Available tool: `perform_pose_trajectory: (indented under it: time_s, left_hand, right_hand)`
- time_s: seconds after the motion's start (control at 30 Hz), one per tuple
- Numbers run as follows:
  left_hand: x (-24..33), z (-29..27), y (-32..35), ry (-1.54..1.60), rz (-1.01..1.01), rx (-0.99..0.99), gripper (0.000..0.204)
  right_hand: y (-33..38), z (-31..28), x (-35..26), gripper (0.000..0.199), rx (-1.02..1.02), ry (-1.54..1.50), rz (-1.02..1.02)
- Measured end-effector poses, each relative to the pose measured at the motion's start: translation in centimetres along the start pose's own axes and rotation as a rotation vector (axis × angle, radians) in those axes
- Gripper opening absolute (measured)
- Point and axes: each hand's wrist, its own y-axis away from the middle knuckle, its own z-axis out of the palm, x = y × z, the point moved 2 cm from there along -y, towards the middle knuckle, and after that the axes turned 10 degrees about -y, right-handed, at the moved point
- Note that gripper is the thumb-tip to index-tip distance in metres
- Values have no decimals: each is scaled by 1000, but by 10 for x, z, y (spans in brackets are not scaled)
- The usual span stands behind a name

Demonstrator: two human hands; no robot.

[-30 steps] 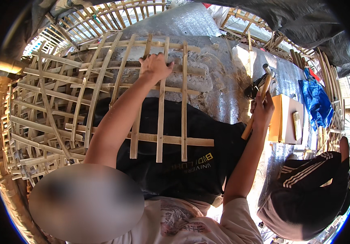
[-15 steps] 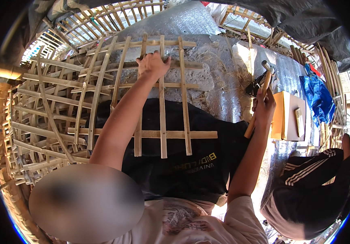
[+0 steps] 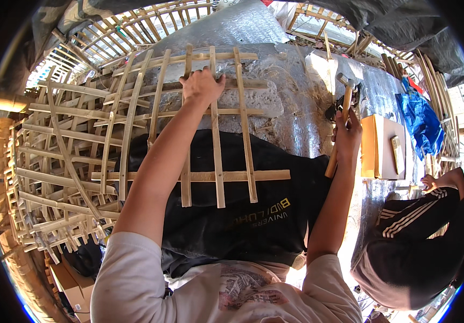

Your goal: The person is using a hammer to secure thin wooden strips into a lattice pattern over a dark material on a curved surface.

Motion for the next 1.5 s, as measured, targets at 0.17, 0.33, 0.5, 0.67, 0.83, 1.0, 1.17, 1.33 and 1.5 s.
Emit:
perform_pose_trajectory:
  time_s: [0.17,0.33,0.5,0.67,0.83,1.0,1.17,1.33,1.5]
  left_hand:
    - [-2,3,-1,-12,-7,24,52]
    - [0,3,-1,0,0,23,50]
    - [0,3,-1,19,-3,44,49]
    - [0,3,-4,24,-7,53,49]
    - [0,-5,-2,35,-3,44,49]
    - [8,-10,-3,18,81,39,46]
    - [26,-17,-22,78,169,67,45]
    - [32,-10,-32,94,210,-17,46]
    - [25,5,-34,74,271,33,42]
  right_hand:
    - [-1,6,5,49,-6,79,-14]
    - [-3,13,9,51,-11,203,-65]
    - [-2,22,11,49,-80,249,-154]
    - [-5,28,16,47,-150,232,-131]
    - [6,33,2,42,-192,269,-105]
    - [1,32,3,42,-199,235,-128]
    - [-2,32,6,44,-188,253,-112]
    - [-5,34,5,46,-199,205,-109]
    - [-4,34,3,47,-209,200,-128]
